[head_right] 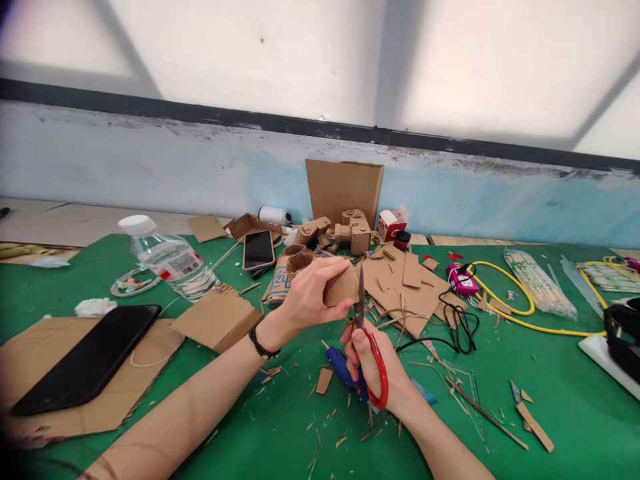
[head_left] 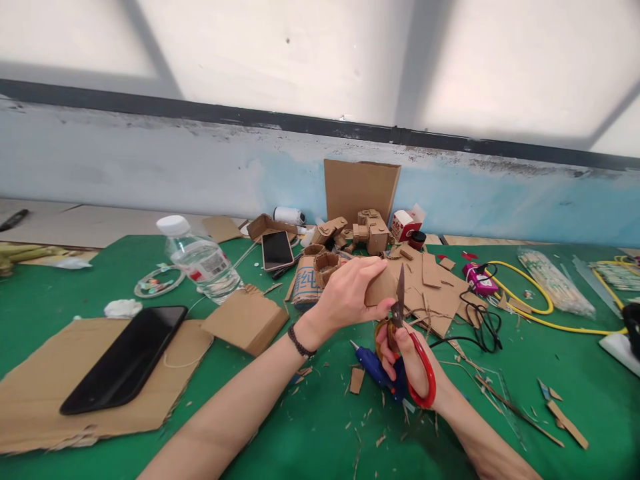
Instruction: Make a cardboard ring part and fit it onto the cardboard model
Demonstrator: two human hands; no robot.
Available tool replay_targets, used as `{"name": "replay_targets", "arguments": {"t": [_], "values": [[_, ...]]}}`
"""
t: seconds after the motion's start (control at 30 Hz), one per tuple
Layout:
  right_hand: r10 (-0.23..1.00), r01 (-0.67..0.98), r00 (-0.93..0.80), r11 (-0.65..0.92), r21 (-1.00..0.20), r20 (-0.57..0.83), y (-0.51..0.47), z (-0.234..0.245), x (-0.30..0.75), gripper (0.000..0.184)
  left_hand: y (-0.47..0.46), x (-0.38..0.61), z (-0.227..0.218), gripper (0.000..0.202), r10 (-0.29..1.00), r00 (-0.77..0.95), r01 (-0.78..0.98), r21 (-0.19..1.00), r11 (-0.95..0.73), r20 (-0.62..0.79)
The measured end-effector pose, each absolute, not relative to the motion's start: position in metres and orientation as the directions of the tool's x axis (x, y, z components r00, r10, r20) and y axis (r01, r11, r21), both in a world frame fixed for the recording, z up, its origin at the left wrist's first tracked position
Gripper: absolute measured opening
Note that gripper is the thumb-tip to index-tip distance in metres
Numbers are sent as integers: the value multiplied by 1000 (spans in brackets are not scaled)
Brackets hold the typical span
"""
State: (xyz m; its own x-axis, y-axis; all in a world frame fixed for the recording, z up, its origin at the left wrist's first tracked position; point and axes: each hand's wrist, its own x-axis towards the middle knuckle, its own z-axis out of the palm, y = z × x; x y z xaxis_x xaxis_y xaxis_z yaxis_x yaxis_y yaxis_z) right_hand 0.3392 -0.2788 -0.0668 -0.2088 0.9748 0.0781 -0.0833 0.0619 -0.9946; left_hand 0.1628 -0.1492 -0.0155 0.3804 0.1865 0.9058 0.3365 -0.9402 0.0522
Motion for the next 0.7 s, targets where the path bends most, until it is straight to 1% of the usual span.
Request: {"name": "replay_targets", "arguments": {"t": [0.13, 0.2, 0.33, 0.4, 0.47, 0.57, 0.7], "values": [[989, -53, -151, -17, -998, -9, -281, -66, 337, 64, -146, 161, -18, 62, 204, 382, 337, 70, -939, 901], [988, -59, -156, -22, -998, -13, -281, -66, 337, 64, -145, 161, -20, 61, 212, 388, 331, 79, -940, 897], [971, -118, -221, 65, -991, 90, -277, -67, 339, 61, -149, 166, -23, 60, 201, 411, 300, 77, -951, 889], [967, -111, -221, 104, -988, 127, -275, -67, 340, 61, -152, 167, -22, 59, 197, 429, 289, 73, -955, 881], [969, -81, -206, 118, -990, 133, -275, -66, 341, 62, -154, 167, -20, 58, 219, 459, 275, 97, -957, 861], [980, -50, -175, 85, -995, 93, -277, -64, 341, 64, -156, 164, -16, 55, 266, 488, 260, 152, -953, 831], [995, -11, -97, 5, -1000, 6, -275, -62, 341, 70, -155, 159, -18, 52, 304, 580, 271, 173, -947, 756]]}}
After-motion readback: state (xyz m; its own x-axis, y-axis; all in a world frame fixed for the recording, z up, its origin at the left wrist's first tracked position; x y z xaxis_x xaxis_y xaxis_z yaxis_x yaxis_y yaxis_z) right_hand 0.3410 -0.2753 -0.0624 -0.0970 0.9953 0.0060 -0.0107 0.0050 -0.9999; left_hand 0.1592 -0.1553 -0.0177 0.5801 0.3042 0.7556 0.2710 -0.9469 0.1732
